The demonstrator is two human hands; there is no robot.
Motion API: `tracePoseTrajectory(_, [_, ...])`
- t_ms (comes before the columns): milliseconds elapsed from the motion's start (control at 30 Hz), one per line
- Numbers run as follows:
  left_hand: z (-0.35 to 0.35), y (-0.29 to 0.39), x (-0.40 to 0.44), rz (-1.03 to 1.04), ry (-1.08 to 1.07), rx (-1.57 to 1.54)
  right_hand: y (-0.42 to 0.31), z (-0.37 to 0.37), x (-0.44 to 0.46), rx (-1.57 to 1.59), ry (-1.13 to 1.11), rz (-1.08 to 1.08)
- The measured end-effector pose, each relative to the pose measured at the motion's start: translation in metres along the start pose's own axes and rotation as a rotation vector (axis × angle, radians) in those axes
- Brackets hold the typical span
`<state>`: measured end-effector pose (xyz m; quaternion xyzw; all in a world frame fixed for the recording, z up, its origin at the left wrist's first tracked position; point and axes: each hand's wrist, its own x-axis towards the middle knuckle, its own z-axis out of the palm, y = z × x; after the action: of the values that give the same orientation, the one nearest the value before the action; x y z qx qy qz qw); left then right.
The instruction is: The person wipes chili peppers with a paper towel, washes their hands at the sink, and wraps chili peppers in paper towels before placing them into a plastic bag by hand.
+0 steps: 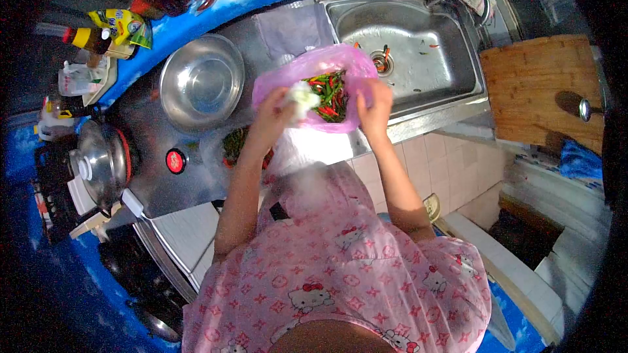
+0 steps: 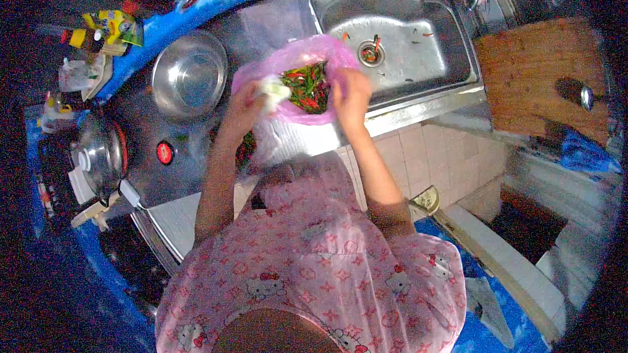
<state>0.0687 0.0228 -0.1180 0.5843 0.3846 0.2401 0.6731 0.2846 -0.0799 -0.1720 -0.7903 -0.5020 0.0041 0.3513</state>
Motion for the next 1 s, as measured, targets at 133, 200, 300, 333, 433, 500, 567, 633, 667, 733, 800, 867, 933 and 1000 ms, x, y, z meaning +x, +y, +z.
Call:
tracePoseTrajectory(133, [-0.003,-0.061,0.031,-0.352,-0.27,0.324,0.0,0.007,-0.016,-0.204,-0.331,-0.137])
tracePoseTrajectory(200, [-0.018,-0.092,0.036,-0.383,-0.244,0.552,0.018,0.017,-0.034,-0.343,-0.311,-0.033])
tracePoseTrajectory(300, [-0.023,-0.085,0.021,-0.401,-0.302,0.166,0.031,0.011,-0.043,-0.03,-0.319,-0.02])
tracePoseTrajectory(333, [-0.023,-0.079,0.016,-0.374,-0.326,0.125,0.024,0.005,-0.04,0.056,-0.287,-0.051])
tracePoseTrajectory(433, [-0.018,-0.046,-0.004,-0.37,-0.322,-0.219,-0.006,0.004,-0.033,0.044,-0.216,-0.146])
tracePoseTrajectory(500, [-0.017,-0.031,-0.012,-0.37,-0.274,-0.277,-0.029,0.018,-0.024,0.036,-0.221,-0.184])
tracePoseTrajectory(567, [-0.018,-0.027,-0.021,-0.35,-0.238,-0.407,-0.041,0.042,-0.019,-0.042,-0.283,-0.146])
tracePoseTrajectory(633, [-0.022,-0.027,-0.03,-0.309,-0.212,-0.611,-0.036,0.063,-0.017,-0.123,-0.355,-0.174])
tracePoseTrajectory(667, [-0.023,-0.027,-0.033,-0.276,-0.198,-0.663,-0.033,0.07,-0.016,-0.154,-0.422,-0.174])
tracePoseTrajectory(733, [-0.023,-0.029,-0.039,-0.206,-0.171,-0.772,-0.039,0.063,-0.011,-0.038,-0.454,-0.072])
tracePoseTrajectory(800, [-0.024,-0.034,-0.041,-0.146,-0.153,-0.828,-0.051,0.029,-0.007,0.25,-0.381,0.136])
tracePoseTrajectory(867, [-0.021,-0.044,-0.039,-0.101,-0.096,-0.824,-0.066,0.0,-0.007,0.731,-0.258,0.391])
tracePoseTrajectory(933, [-0.01,-0.049,-0.035,-0.075,-0.005,-0.756,-0.081,-0.017,-0.011,1.097,-0.183,0.572])
tracePoseTrajectory(1000, [0.005,-0.032,-0.036,-0.112,-0.009,-0.762,-0.101,-0.021,-0.019,1.354,-0.168,0.671])
